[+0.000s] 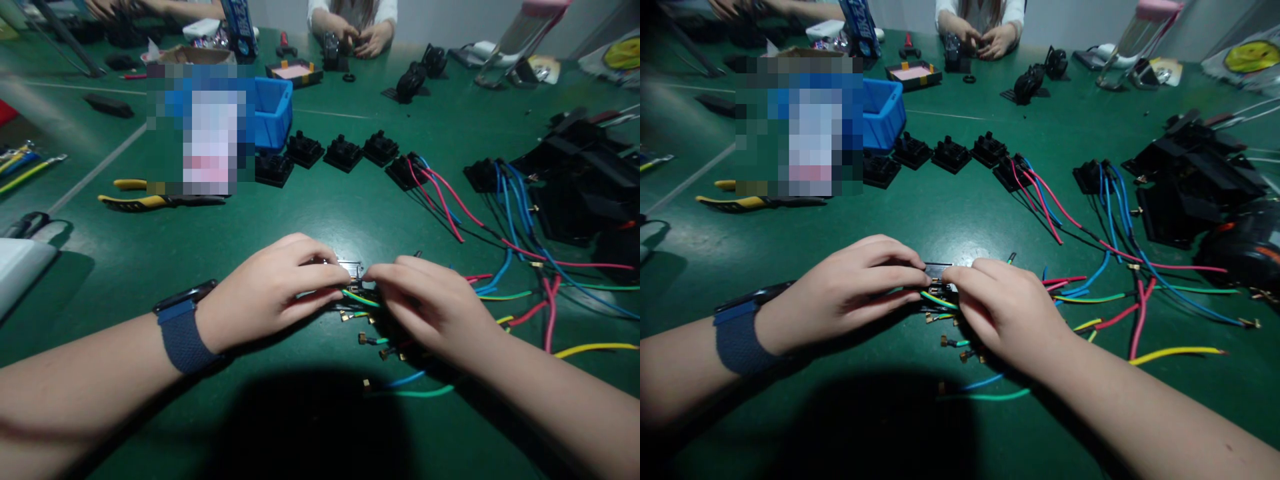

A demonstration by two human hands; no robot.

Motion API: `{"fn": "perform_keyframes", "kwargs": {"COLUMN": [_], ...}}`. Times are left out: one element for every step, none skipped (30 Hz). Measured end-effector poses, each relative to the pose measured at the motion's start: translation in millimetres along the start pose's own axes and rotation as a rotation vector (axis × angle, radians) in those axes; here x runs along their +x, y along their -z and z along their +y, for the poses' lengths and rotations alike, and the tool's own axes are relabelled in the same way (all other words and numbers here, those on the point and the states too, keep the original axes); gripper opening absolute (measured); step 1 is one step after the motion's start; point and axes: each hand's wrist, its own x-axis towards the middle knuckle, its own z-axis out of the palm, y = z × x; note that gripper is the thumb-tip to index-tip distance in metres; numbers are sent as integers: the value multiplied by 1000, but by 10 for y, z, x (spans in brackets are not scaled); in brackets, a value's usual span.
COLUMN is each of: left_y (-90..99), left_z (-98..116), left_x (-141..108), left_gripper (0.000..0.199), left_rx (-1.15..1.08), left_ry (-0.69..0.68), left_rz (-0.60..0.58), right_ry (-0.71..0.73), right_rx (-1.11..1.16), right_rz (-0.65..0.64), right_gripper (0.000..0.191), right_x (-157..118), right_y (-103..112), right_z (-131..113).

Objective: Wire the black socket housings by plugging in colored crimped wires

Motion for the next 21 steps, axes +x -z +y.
{"fn": "perform_keyframes", "kwargs": {"left_y": [3,6,8,10,10,9,7,4,0,-4,-6,-9,-9,-9,-9,-7,-6,-5,-4,-4,-6], "left_z": [2,4,5,6,6,6,5,3,0,-3,-5,-7,-8,-7,-5,-2,1,4,6,7,6], "left_x": [2,5,9,13,17,21,25,29,32,34,35,35,35,34,31,28,25,20,16,11,7], "left_gripper": [24,24,24,23,23,23,23,23,23,23,23,23,23,23,23,23,23,23,23,23,23], "left_rx": [1,1,2,2,3,5,7,8,9,9,8,8,8,9,11,12,14,15,16,17,17], "left_ry": [0,0,-1,-2,0,2,4,5,6,5,3,0,0,0,0,1,2,4,5,5,5], "left_rz": [1,1,0,0,-3,-4,-4,-4,-3,-2,0,3,5,7,10,10,11,13,16,18,21], "right_ry": [-9,-17,-25,-31,-33,-34,-34,-34,-33,-34,-34,-34,-33,-33,-33,-33,-32,-31,-31,-32,-34], "right_rx": [8,15,23,29,36,40,41,41,39,37,35,34,34,35,36,37,39,40,41,42,45], "right_rz": [-6,-12,-18,-21,-21,-23,-24,-27,-31,-38,-43,-46,-47,-47,-48,-51,-54,-56,-57,-57,-55], "right_gripper": [25,25,24,24,24,24,23,23,23,23,24,24,24,24,24,24,24,24,23,24,24], "right_x": [2,5,7,10,12,15,18,21,23,24,25,25,25,26,26,26,27,28,29,29,29], "right_y": [4,7,8,9,10,11,12,14,17,21,24,28,31,34,36,37,38,38,38,37,35], "right_z": [-3,-6,-8,-10,-11,-11,-11,-11,-11,-11,-10,-9,-9,-8,-7,-6,-5,-3,-2,0,2]}}
